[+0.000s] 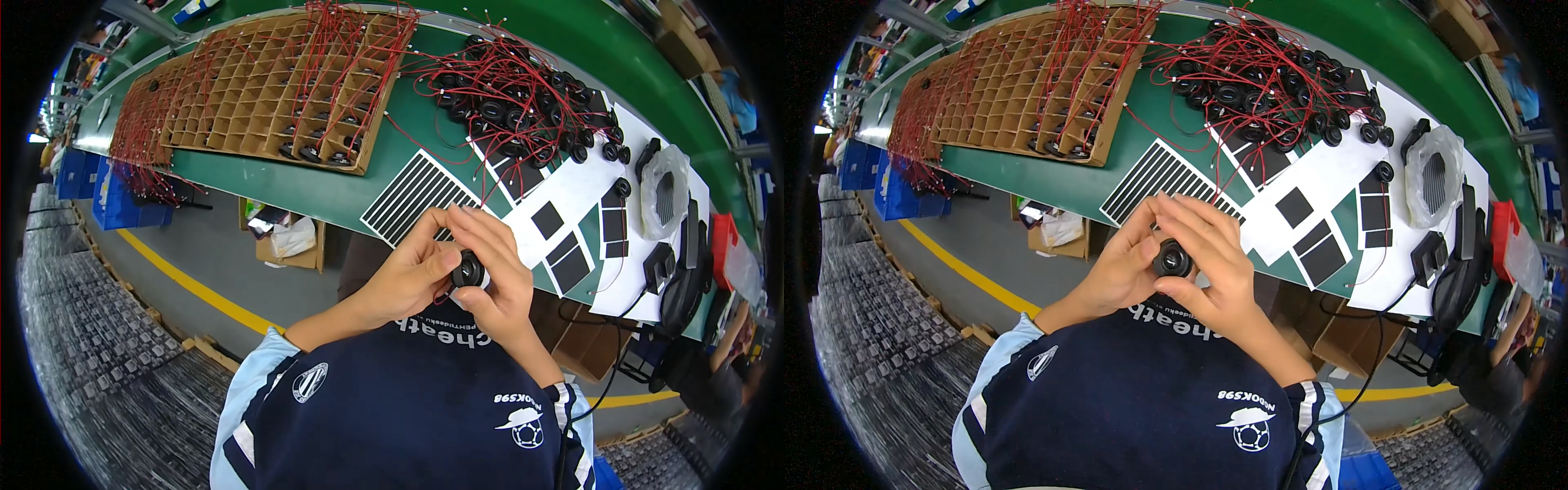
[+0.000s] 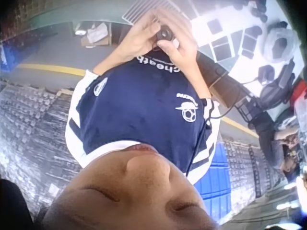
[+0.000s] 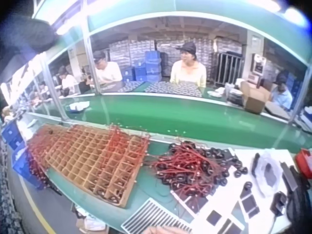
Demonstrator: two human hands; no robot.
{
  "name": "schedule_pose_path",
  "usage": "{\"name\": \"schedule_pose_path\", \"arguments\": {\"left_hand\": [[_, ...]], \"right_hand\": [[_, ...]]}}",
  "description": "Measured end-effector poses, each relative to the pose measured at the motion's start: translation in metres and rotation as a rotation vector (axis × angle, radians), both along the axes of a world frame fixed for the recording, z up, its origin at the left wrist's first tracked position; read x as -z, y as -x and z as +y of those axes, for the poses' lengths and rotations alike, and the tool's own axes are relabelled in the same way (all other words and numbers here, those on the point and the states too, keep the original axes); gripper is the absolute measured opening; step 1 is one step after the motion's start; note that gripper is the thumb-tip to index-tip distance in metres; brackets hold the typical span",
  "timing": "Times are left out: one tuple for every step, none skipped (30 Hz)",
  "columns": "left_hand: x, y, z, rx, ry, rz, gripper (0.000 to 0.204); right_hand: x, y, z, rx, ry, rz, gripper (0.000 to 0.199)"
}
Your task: The person peels adhesive pads from a backing sheet by hand, attaches them to small circular electronic components, and places the assembled components into compartments of a grid organizer tray.
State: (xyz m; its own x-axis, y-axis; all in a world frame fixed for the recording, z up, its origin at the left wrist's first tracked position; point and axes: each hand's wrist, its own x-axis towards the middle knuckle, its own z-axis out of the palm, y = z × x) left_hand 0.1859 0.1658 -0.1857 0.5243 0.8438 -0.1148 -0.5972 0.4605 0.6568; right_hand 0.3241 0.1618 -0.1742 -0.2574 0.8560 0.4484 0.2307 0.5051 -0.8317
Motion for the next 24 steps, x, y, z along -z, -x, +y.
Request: {"name": "schedule_pose_path", "arguments": {"left_hand": [[0.002,0.000,-0.001,-0.001,0.013,0.000,0.035],[0.002,0.001,-0.001,0.001,0.013,0.000,0.035],[0.003,0.001,-0.002,0.006,0.039,0.003,0.033],[0.003,0.002,-0.002,0.009,0.065,0.006,0.032],[0.002,0.002,-0.002,0.007,0.064,0.008,0.032],[-0.001,0.003,-0.001,0.009,0.033,0.046,0.031],[-0.005,0.003,0.001,0.009,0.003,0.084,0.030],[-0.010,0.006,0.003,-0.007,-0.021,0.237,0.030],[-0.010,0.003,0.004,-0.149,-0.169,0.329,0.030],[-0.010,0.000,0.006,-0.291,-0.318,0.419,0.030],[-0.001,0.000,0.010,-0.432,-0.471,0.500,0.027],[0.000,0.006,0.009,-0.357,-0.397,0.458,0.026],[0.000,0.014,0.008,-0.280,-0.322,0.416,0.025],[-0.013,0.017,0.008,-0.154,-0.249,0.430,0.025],[-0.017,0.015,0.007,-0.072,-0.232,0.435,0.027],[-0.018,0.012,0.006,0.010,-0.214,0.439,0.029],[-0.017,0.010,0.007,0.032,-0.288,0.450,0.032],[-0.018,0.009,0.008,0.030,-0.288,0.451,0.032],[-0.022,0.008,0.008,0.055,-0.155,0.362,0.033],[-0.025,0.008,0.008,0.081,-0.023,0.272,0.034],[-0.026,0.008,0.009,0.084,-0.010,0.253,0.032],[-0.025,0.008,0.008,0.084,-0.010,0.253,0.032],[-0.024,0.009,0.007,0.083,-0.057,0.269,0.032],[-0.022,0.009,0.006,0.083,-0.104,0.285,0.032]], "right_hand": [[0.000,0.000,0.000,0.000,0.001,0.000,0.050],[-0.002,-0.001,-0.001,0.021,-0.054,-0.051,0.050],[-0.003,-0.001,-0.001,0.040,-0.108,-0.102,0.050],[-0.003,-0.001,-0.001,0.040,-0.109,-0.102,0.050],[-0.003,0.000,-0.001,0.044,-0.101,-0.079,0.053],[-0.002,0.000,-0.002,0.047,-0.094,-0.055,0.056],[-0.001,0.000,-0.003,0.044,-0.095,-0.053,0.056],[0.000,0.000,-0.006,0.073,-0.065,-0.028,0.064],[0.000,0.000,-0.007,0.102,-0.036,-0.004,0.071],[-0.005,-0.003,-0.005,0.070,-0.093,-0.108,0.086],[-0.006,-0.003,-0.005,0.073,-0.093,-0.108,0.086],[-0.007,-0.002,-0.005,0.121,-0.145,-0.125,0.087],[-0.008,-0.002,-0.005,0.170,-0.196,-0.142,0.087],[-0.008,-0.001,-0.004,0.168,-0.209,-0.160,0.093],[-0.007,0.000,-0.006,0.166,-0.208,-0.160,0.093],[-0.004,0.001,-0.008,0.182,-0.183,-0.148,0.094],[-0.003,0.002,-0.009,0.197,-0.160,-0.136,0.096],[-0.003,0.002,-0.008,0.193,-0.165,-0.146,0.098],[-0.002,0.003,-0.009,0.190,-0.165,-0.145,0.098],[0.000,0.004,-0.010,0.192,-0.143,-0.134,0.098],[0.001,0.005,-0.010,0.194,-0.120,-0.123,0.098],[0.001,0.006,-0.010,0.193,-0.120,-0.123,0.098],[0.001,0.007,-0.010,0.170,-0.118,-0.115,0.098],[0.000,0.008,-0.010,0.148,-0.116,-0.108,0.098]]}}
